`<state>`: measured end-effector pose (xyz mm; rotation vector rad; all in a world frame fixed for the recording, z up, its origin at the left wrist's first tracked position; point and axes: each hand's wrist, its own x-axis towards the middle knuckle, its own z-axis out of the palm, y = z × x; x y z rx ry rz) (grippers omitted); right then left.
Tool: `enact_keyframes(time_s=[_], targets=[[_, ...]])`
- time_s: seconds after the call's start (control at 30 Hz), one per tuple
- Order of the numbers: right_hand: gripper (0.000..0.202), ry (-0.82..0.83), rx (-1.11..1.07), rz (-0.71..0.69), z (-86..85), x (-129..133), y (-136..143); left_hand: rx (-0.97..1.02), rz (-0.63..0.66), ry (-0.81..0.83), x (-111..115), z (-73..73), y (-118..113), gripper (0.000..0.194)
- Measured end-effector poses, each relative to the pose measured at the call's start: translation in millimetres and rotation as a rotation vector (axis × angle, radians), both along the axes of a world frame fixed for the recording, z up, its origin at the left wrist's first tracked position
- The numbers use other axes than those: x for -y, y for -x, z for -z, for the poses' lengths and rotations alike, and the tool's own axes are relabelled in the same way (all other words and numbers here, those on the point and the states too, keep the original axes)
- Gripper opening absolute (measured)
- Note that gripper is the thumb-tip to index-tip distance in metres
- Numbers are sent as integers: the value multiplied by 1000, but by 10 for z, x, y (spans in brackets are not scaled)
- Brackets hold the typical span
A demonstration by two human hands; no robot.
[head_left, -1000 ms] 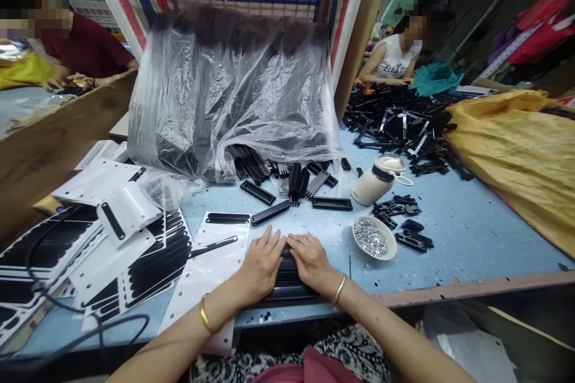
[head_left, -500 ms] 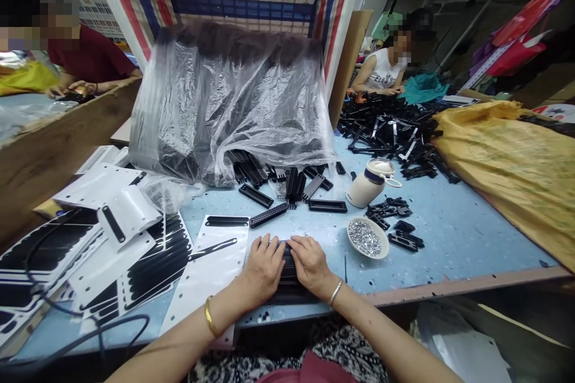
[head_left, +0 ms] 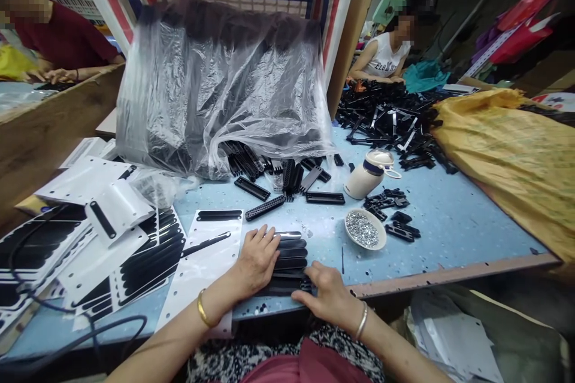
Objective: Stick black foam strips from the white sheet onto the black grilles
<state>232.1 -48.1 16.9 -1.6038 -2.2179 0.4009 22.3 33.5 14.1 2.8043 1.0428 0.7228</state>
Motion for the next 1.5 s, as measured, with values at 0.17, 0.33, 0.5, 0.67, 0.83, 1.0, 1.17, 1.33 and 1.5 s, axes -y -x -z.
enact_keyframes(time_s=[0.17,0.33,0.5,0.67,0.83,1.0,1.17,1.33,1.5], targets=[[24,-107,-118,18,143,26,113,69,17,85,-62,-20,44,31],[18,-266,-162,44,217,-79,135,170,11,135,-83,-19,90,36],[24,-246,-263,4,216,-77,92,-4,6,41,-15,-75,67,44],[32,-252,-326,30,262,-2,-3,-92,20,15,35,-74,13,41],[78,-294,-253,4,157,-137,-45,-67,18,114,14,-115,11,36],[104,-226,-203,-139,21,-463,-80,-51,24,416,-29,-262,183,89],[115,-29,-193,-282,102,-629,-135,-57,17,625,0,-226,425,99],[115,21,-235,-334,112,-514,-264,48,24,692,73,-172,496,94],[111,-13,-223,-383,124,-483,-317,73,5,749,85,-165,519,95]])
